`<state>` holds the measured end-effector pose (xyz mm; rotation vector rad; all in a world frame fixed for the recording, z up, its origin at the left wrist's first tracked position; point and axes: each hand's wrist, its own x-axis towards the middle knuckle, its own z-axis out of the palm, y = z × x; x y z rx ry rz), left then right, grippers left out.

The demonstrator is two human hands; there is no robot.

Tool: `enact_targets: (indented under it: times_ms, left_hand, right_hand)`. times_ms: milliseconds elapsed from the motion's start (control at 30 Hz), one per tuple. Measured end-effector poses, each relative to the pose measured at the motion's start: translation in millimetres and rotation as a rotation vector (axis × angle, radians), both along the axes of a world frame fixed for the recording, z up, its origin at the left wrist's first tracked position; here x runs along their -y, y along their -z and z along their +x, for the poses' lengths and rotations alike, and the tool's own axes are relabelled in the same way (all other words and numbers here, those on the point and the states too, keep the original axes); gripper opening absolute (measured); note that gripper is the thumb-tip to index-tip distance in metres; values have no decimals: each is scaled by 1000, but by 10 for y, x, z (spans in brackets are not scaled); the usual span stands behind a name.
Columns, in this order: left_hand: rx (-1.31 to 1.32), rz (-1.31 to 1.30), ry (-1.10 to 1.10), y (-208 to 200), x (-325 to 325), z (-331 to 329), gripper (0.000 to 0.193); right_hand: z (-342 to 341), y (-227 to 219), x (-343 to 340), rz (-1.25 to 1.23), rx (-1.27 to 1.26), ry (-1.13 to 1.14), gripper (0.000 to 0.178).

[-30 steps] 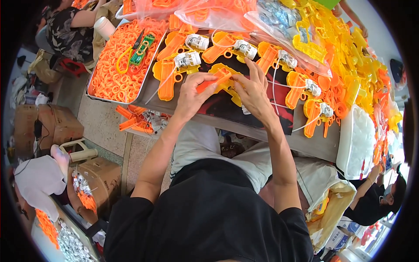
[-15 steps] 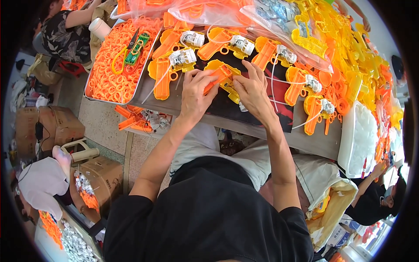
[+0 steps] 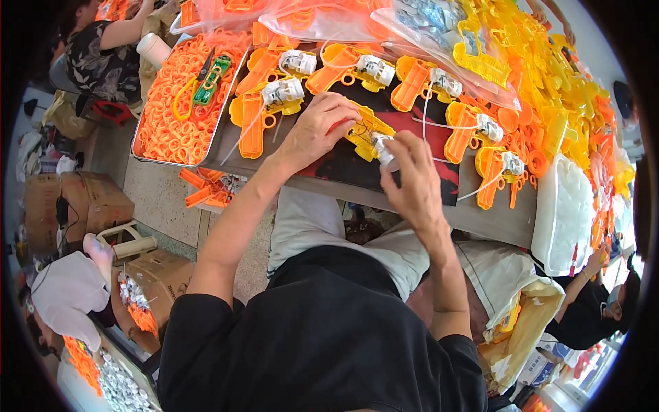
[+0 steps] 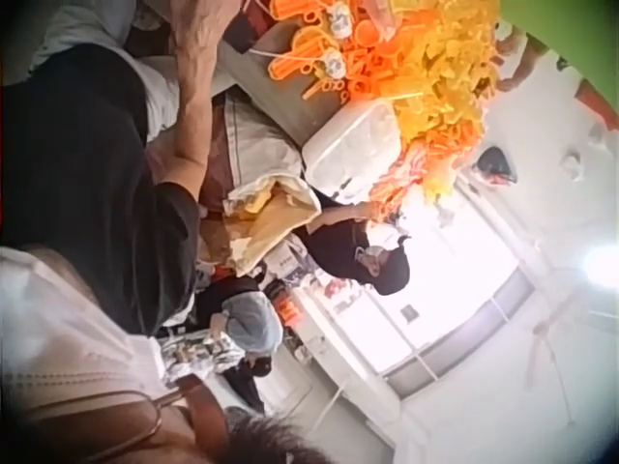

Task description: Assembling plastic toy guns from parts on a workbench.

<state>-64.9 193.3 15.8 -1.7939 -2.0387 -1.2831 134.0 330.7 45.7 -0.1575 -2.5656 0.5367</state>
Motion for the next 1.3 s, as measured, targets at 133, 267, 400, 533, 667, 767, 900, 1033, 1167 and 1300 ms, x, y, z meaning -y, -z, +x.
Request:
enact_targets:
  times_ms: [133,267,400,533,667,767,900,1033,1167,1300]
  left_hand:
    - [104,-74,-63,-63,85,114,16]
    - [29,-79,-77,-77,30,203,16]
    - [21,-61,-116,3,16,220,17]
    - [-10,-53,-148,-1,48,214,16]
    - [-12,-61,-162,-13,33,228,16]
    - [-53,-68,-178,-30,-20,249,16]
    - [253,39,-50,-120,27,169,30]
    - [-150,-3,-49,-417,-189,268,41]
    - [-72,-156,47,-388,-332,165,48]
    - [93,-99,106,-236,-155,-72,46]
  right_hand:
    - [-132,-350,-139,-339,40,-18,34]
    - [-313,-156,-365,-539,90,91,24]
    - [-183,52,-339,-677,202,149,23]
    - [-34,152,-227,-395,85,-23,36]
    - [-124,-91,-357,-861,230,7,35]
    - [-238,-43,-308,-1224,276,114,45]
    - [-312,21,-288,-1100,171,235,43]
    - [-391,10,-263,-816,149,237,43]
    - [-222,-3,-325,-920,150,237,41]
    - [39,121,-239,-161,152,118,38]
